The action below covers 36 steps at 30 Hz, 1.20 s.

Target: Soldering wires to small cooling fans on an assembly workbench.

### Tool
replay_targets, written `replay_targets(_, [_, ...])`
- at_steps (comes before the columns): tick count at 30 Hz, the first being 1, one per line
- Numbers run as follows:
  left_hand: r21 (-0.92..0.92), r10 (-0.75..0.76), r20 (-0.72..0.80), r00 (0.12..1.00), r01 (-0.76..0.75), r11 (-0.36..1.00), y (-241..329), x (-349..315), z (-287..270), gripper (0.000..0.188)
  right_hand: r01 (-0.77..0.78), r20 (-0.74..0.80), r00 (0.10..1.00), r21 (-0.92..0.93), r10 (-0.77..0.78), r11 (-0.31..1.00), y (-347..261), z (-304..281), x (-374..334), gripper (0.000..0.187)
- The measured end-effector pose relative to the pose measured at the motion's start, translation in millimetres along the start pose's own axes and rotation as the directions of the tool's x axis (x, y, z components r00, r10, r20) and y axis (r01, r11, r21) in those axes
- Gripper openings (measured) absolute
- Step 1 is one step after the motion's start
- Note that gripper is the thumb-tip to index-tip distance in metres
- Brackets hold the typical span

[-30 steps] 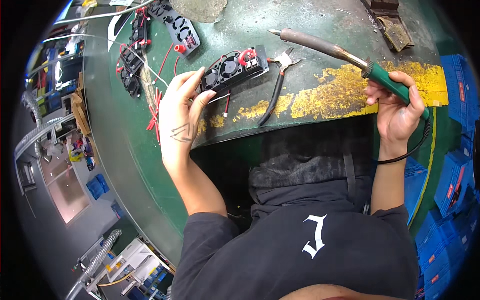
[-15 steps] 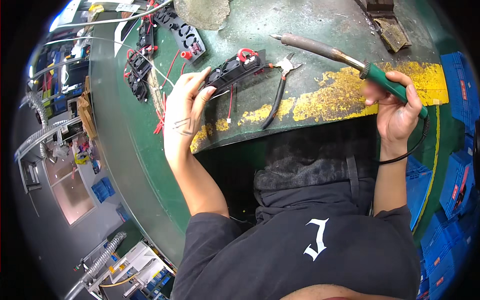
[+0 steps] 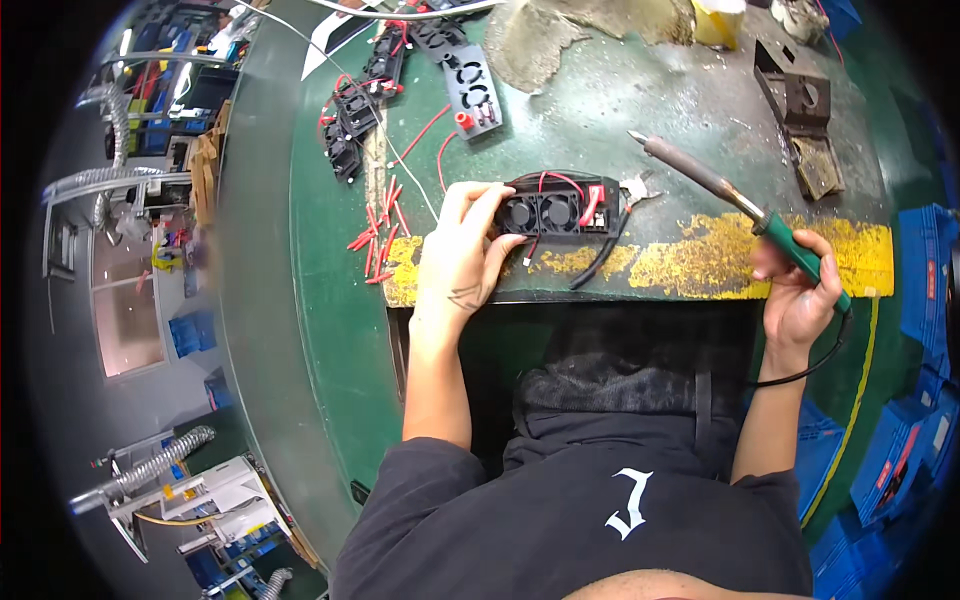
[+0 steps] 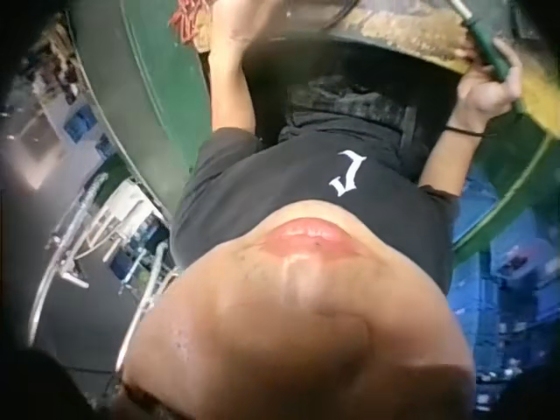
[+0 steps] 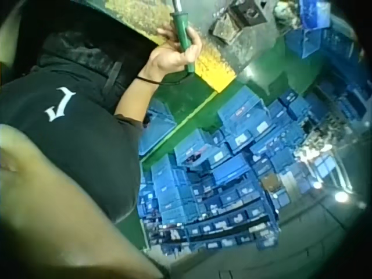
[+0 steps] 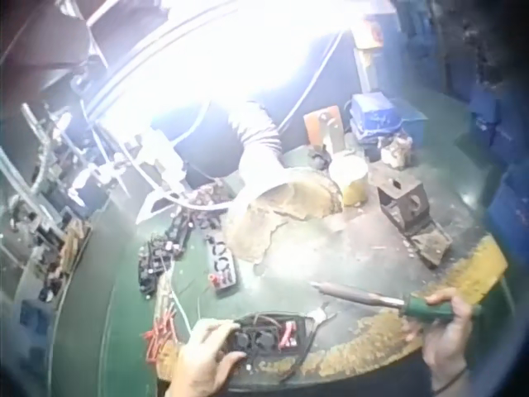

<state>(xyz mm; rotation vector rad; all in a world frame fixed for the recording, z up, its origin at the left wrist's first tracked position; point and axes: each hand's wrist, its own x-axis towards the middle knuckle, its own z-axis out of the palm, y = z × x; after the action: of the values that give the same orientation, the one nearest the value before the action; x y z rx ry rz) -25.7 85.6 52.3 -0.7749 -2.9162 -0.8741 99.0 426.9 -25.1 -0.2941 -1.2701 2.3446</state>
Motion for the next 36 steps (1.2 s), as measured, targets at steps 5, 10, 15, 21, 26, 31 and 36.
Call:
replay_targets(5, [-0.360, -0.076, -0.304, 0.949, -0.041, 0.932, 1.0, -8.4, -4.5, 0.051, 0.006, -0.004, 1.000, -0.002, -0.006, 1.000, -0.8, -0.3, 0.3, 0.048])
replay_targets(10, [-0.814, -0.269, -0.459, 0.847, -0.279, 0.510, -3.3, -1.8, -22.0, 0.025, 0.014, -0.006, 1.000, -0.004, -0.014, 1.000, -0.2, -0.9, 1.1, 0.048])
replay_targets(15, [-0.604, -0.448, -0.656, 0.607, -0.067, 0.794, -27.9, 9.9, -69.3, 0.032, 0.012, -0.079, 0.997, -0.006, -0.013, 1.000, 3.4, -8.4, 0.6, 0.049])
replay_targets(21, [-0.203, -0.473, -0.628, 0.618, 0.457, 0.866, -102.3, 49.3, -104.8, 0.046, 0.014, -0.045, 0.999, -0.030, -0.015, 0.999, 0.7, -0.9, 0.1, 0.048])
replay_targets(26, [0.225, -0.185, -0.817, 0.546, 0.597, 0.770, -151.2, 79.5, -90.0, 0.051, 0.015, -0.070, 0.997, -0.045, -0.018, 0.999, 3.1, -1.6, -0.3, 0.048])
replay_targets(31, [0.233, -0.306, -0.780, 0.547, 0.707, 0.668, -153.8, 84.5, -91.8, 0.053, 0.022, -0.067, 0.997, -0.049, -0.025, 0.999, 2.5, -2.0, 0.0, 0.048])
replay_targets(36, [0.143, -0.287, -0.878, 0.383, 0.782, 0.606, -173.0, 54.7, -128.8, 0.060, 0.012, -0.080, 0.997, -0.039, -0.015, 0.999, 2.1, -2.0, 0.8, 0.049])
